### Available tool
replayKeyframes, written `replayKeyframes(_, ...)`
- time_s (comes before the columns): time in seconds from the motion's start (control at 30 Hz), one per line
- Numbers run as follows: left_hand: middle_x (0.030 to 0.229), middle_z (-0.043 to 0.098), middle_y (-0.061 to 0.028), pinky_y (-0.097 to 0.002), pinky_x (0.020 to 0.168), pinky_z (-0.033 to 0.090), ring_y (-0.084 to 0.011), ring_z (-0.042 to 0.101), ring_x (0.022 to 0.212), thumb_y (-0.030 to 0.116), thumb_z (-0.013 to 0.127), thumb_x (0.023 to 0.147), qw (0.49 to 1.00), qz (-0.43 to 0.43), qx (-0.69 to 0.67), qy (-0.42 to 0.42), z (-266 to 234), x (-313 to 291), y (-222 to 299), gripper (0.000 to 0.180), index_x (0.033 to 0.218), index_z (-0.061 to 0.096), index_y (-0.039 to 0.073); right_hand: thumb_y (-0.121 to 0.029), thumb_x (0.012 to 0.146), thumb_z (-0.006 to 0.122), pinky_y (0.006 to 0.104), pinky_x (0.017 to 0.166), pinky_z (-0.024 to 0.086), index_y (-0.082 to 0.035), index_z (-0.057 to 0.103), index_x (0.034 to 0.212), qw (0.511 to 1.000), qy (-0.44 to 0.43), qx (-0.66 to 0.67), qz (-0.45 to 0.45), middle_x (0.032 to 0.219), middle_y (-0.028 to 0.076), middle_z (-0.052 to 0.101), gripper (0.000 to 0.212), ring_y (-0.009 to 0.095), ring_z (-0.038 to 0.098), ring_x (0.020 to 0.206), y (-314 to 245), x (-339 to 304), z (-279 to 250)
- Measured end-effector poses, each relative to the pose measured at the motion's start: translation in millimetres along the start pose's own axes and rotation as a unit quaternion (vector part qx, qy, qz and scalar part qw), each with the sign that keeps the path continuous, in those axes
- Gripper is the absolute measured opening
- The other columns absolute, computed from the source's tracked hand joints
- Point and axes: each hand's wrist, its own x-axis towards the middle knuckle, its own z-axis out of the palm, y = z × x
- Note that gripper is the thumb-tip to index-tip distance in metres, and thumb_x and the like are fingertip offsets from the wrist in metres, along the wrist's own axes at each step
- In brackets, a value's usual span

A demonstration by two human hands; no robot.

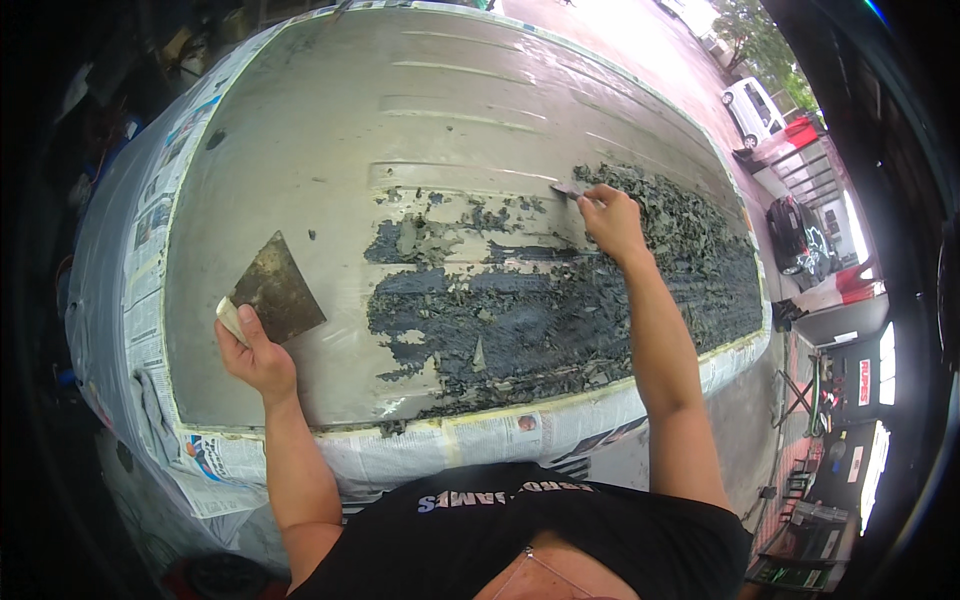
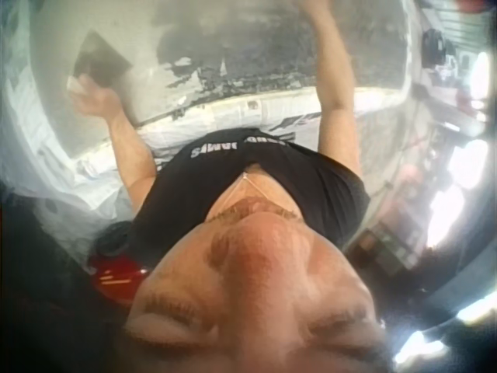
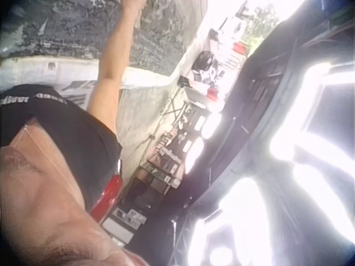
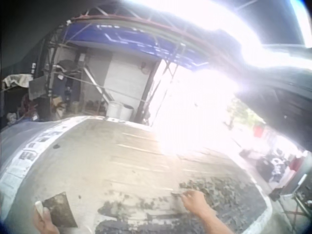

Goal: The person scrapes a thick, dark gray body filler from the hood of a car using a large putty knife in the left hand and a smaller scraper in the right hand. The hood is covered with newspaper to protect the paint. The person repeatedly scrapes the material off the surface and transfers it between the two tools.

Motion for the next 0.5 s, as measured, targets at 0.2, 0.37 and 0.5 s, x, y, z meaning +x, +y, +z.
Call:
replayKeyframes(0.2,0.087,0.056,0.0007,-0.0244,0.072,0.040,-0.0094,0.048,0.080,0.023,0.058,0.106,0.999,0.024,0.028,0.004,-4.7,1.0,-0.5,0.022,0.103,0.059,0.002,-0.032,0.090,0.068,0.0418,0.079,0.054,-0.004,0.075,0.108,0.985,0.161,0.047,0.050,0.084,0.022,0.073,0.034,0.034,0.072,0.080,16.6,9.3,-25.7)
replayKeyframes(0.37,0.087,0.056,0.0006,-0.0241,0.072,0.040,-0.0094,0.048,0.080,0.023,0.057,0.106,1.000,0.020,0.007,-0.008,-4.6,0.2,-4.1,0.022,0.103,0.059,0.001,-0.037,0.091,0.069,0.0364,0.071,0.052,-0.005,0.076,0.109,0.942,0.295,0.151,0.061,0.077,0.014,0.070,0.038,0.023,0.067,0.071,41.0,0.4,-112.8)
replayKeyframes(0.5,0.090,0.059,-0.0011,-0.0256,0.074,0.043,-0.0101,0.051,0.081,0.022,0.057,0.106,0.999,0.034,0.025,-0.008,-2.7,0.2,-1.8,0.022,0.105,0.060,0.000,-0.036,0.089,0.067,0.0433,0.075,0.053,-0.003,0.074,0.111,0.971,0.232,-0.014,0.062,0.084,0.020,0.072,0.040,0.034,0.071,0.078,114.0,-14.2,-125.8)
